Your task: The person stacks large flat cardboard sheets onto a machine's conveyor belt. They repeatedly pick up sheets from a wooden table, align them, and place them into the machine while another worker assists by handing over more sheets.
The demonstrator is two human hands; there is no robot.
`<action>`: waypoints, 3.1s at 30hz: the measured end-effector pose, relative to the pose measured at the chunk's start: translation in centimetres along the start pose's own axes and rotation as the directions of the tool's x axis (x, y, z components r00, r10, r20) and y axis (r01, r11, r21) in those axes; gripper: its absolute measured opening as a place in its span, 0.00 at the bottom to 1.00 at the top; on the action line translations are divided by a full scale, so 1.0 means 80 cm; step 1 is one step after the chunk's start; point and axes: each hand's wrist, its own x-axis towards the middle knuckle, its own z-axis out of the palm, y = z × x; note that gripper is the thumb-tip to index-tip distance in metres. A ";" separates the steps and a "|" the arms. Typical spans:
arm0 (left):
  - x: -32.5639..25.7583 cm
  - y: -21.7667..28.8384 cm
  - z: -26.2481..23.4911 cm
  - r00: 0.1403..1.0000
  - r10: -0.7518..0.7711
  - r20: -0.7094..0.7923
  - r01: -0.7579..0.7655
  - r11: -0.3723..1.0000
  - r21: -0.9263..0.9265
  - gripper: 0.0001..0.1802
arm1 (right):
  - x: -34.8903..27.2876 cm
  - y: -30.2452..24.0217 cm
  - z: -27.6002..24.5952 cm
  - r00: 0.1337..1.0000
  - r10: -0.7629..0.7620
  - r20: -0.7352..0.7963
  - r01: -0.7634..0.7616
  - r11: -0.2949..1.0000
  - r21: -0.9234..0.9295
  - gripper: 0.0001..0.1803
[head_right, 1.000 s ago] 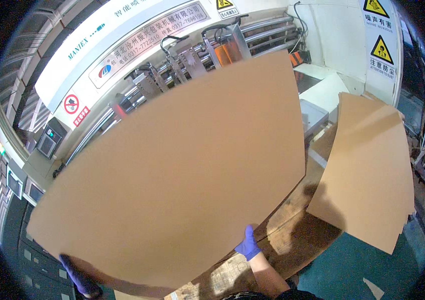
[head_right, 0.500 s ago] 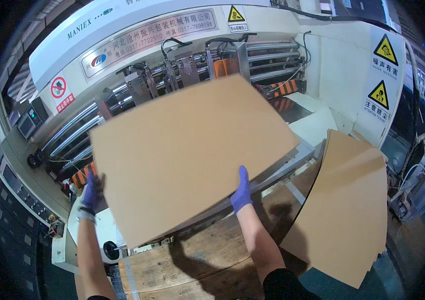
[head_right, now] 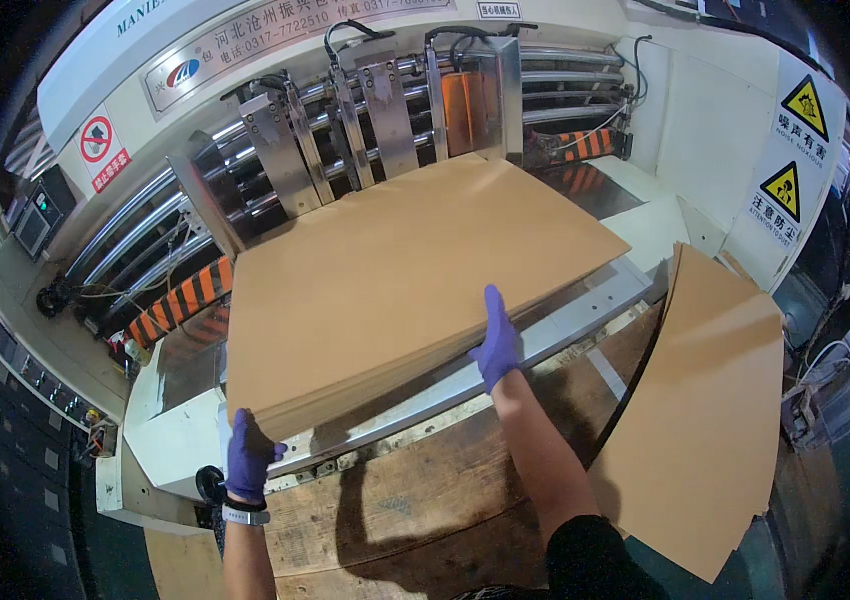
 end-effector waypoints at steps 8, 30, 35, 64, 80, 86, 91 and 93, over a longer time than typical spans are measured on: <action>0.098 0.128 0.074 0.836 0.546 0.046 -0.547 0.826 0.132 0.23 | 0.065 -0.080 0.072 0.977 0.004 0.213 -0.086 0.923 0.376 0.49; 0.339 -0.078 0.063 0.136 0.957 0.256 -0.002 -0.258 0.966 0.30 | 0.342 -0.041 -0.034 0.228 -0.914 0.336 0.306 -0.260 -0.916 0.22; 0.348 -0.107 0.055 0.124 0.935 0.333 -0.133 -0.316 0.939 0.26 | 0.375 -0.018 -0.062 0.126 -0.940 0.316 0.460 -0.227 -0.858 0.17; -0.229 -0.295 0.267 0.602 0.204 0.772 -0.559 0.798 0.225 0.27 | -0.668 -0.210 -0.503 0.271 -0.834 -0.481 -0.315 0.395 -0.863 0.25; -0.212 -0.430 0.585 0.850 -0.014 0.526 -0.043 0.994 0.097 0.23 | -0.539 -0.299 -0.753 0.071 -0.742 -0.666 -0.153 0.652 -0.743 0.28; -0.123 -0.426 0.601 0.675 -0.311 0.669 0.105 0.938 0.330 0.20 | -0.527 -0.380 -0.860 0.511 -0.226 -0.830 -0.459 0.744 -0.485 0.37; -0.121 -0.366 0.675 0.522 -0.513 0.682 0.324 0.858 0.398 0.26 | -0.499 -0.416 -0.808 0.637 0.041 -0.770 -0.544 0.731 -0.411 0.43; -0.110 -0.380 0.682 0.424 -0.598 0.680 0.477 0.786 0.394 0.28 | -0.510 -0.409 -0.840 0.669 0.071 -0.740 -0.456 0.825 -0.333 0.43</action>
